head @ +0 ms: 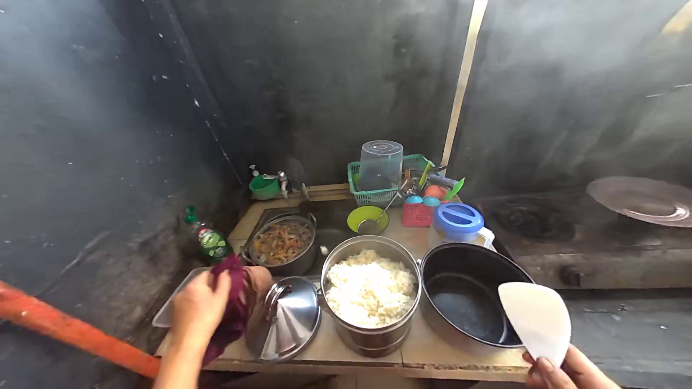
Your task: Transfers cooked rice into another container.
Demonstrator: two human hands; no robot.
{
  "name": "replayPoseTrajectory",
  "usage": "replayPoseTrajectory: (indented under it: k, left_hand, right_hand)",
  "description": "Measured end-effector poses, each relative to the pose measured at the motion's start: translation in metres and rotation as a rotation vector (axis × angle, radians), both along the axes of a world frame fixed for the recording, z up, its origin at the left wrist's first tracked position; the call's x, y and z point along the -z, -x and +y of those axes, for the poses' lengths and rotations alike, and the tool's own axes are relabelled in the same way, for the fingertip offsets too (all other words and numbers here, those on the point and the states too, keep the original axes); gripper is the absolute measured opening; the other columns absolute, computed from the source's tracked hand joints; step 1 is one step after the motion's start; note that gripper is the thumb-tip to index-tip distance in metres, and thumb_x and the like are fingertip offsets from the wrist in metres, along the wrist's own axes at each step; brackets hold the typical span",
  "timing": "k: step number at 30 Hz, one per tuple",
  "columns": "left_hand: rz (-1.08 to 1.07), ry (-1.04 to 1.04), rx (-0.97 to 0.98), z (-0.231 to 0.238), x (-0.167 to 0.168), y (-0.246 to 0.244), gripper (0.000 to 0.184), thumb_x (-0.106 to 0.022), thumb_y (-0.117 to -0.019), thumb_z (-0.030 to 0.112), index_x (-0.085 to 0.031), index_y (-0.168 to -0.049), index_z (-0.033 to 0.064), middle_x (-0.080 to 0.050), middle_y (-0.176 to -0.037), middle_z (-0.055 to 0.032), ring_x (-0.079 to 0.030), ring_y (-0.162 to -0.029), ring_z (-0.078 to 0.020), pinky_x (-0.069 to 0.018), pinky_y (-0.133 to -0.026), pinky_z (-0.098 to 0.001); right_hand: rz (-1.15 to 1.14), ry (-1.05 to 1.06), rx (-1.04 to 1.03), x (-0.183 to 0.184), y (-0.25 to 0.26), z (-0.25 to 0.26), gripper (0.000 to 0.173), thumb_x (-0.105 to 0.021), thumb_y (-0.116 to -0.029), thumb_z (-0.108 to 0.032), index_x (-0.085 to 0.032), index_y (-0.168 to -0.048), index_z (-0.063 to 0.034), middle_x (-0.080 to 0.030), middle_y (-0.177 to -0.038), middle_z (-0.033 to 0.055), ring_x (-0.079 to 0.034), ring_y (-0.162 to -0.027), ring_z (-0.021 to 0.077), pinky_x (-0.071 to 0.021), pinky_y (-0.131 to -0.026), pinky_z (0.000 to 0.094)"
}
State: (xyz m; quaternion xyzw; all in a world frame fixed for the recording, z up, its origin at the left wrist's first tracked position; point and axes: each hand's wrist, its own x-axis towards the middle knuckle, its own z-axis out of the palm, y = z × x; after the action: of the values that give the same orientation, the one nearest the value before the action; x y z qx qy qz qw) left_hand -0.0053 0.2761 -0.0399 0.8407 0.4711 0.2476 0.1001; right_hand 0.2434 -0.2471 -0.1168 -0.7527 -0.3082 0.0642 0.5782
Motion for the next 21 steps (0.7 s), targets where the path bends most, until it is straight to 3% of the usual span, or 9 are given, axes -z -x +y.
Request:
replayPoseTrajectory:
  k: [2, 4, 7, 10, 12, 14, 17, 21]
  left_hand:
    - [-0.036, 0.05, -0.013, -0.014, -0.035, 0.001, 0.046, -0.051, -0.107, 0.035, -0.068, -0.113, -0.0073, -0.067, -0.101, -0.035, -0.063, -0.101, -0.0559, -0.0427, -0.087, -0.0779]
    - [-0.031, 0.1, 0.069, -0.03, -0.044, -0.009, 0.044, -0.048, -0.1075, 0.036, -0.07, -0.114, -0.0013, -0.069, -0.1, -0.0296, -0.065, -0.1, -0.0499, -0.0431, -0.086, -0.0751]
    - [0.034, 0.225, 0.248, -0.058, -0.019, -0.041, 0.043, -0.045, -0.1085, 0.033, -0.067, -0.126, 0.0014, -0.069, -0.114, -0.027, -0.064, -0.112, -0.0453, -0.0423, -0.096, -0.0721]
    - [0.081, 0.37, 0.31, -0.077, 0.026, -0.072, 0.052, -0.038, -0.1094, 0.038, -0.061, -0.135, -0.0002, -0.065, -0.125, -0.0296, -0.06, -0.123, -0.0456, -0.0403, -0.104, -0.069]
    - [0.027, 0.501, 0.308, -0.087, 0.054, -0.084, 0.057, -0.032, -0.1101, 0.039, -0.055, -0.143, -0.0018, -0.057, -0.139, -0.0301, -0.05, -0.137, -0.0435, -0.034, -0.114, -0.0637]
    - [-0.15, 0.636, 0.264, -0.098, 0.071, -0.089, 0.058, -0.03, -0.1108, 0.039, -0.051, -0.146, -0.0027, -0.05, -0.149, -0.026, -0.044, -0.144, -0.0335, -0.0306, -0.12, -0.0529]
    - [-0.408, 0.871, 0.213, -0.106, 0.074, -0.09, 0.054, -0.032, -0.1112, 0.041, -0.054, -0.144, 0.0035, -0.059, -0.143, -0.0129, -0.055, -0.133, -0.0157, -0.0435, -0.114, -0.0392]
    - [-0.628, 1.118, 0.219, -0.118, 0.073, -0.087, 0.049, -0.031, -0.1108, 0.042, -0.055, -0.141, 0.0122, -0.068, -0.129, -0.0041, -0.065, -0.118, -0.0123, -0.0539, -0.102, -0.0384]
  right_hand:
    - [-0.169, 0.083, 0.002, -0.025, -0.018, -0.006, 0.03, -0.05, -0.1083, -0.018, -0.06, -0.12, 0.0081, -0.073, -0.098, 0.012, -0.072, -0.081, 0.0157, -0.0617, -0.074, 0.036]
    - [-0.332, 0.165, 0.019, -0.053, -0.038, -0.01, 0.032, -0.051, -0.109, -0.03, -0.066, -0.114, -0.0017, -0.074, -0.085, 0.0055, -0.069, -0.068, 0.0116, -0.0604, -0.062, 0.0332]
    - [-0.527, 0.245, 0.166, -0.083, -0.064, -0.006, 0.041, -0.042, -0.1066, -0.05, -0.069, -0.118, -0.0218, -0.063, -0.069, -0.0079, -0.058, -0.053, 0.0045, -0.0516, -0.047, 0.0282]
    - [-0.52, 0.258, 0.228, -0.102, -0.074, -0.005, 0.04, -0.041, -0.1062, -0.052, -0.066, -0.124, -0.0262, -0.059, -0.066, -0.0101, -0.055, -0.05, 0.0046, -0.0487, -0.045, 0.0287]
    - [-0.49, 0.235, 0.21, -0.095, -0.077, -0.009, 0.039, -0.042, -0.1063, -0.051, -0.066, -0.125, -0.0267, -0.059, -0.066, -0.0096, -0.055, -0.05, 0.0053, -0.0488, -0.045, 0.0287]
    - [-0.429, 0.232, 0.2, -0.075, -0.074, -0.015, 0.04, -0.043, -0.1063, -0.052, -0.067, -0.124, -0.0255, -0.06, -0.066, -0.0084, -0.056, -0.05, 0.0066, -0.0495, -0.044, 0.0301]
    - [-0.299, 0.226, 0.227, -0.039, -0.065, -0.026, 0.039, -0.042, -0.1071, -0.048, -0.063, -0.123, -0.0195, -0.059, -0.065, -0.0072, -0.055, -0.051, 0.0076, -0.0488, -0.045, 0.03]
    - [-0.196, 0.242, 0.284, -0.017, -0.063, -0.053, 0.036, -0.04, -0.1069, -0.042, -0.062, -0.118, -0.0156, -0.06, -0.068, -0.007, -0.056, -0.053, 0.0066, -0.0489, -0.046, 0.0276]
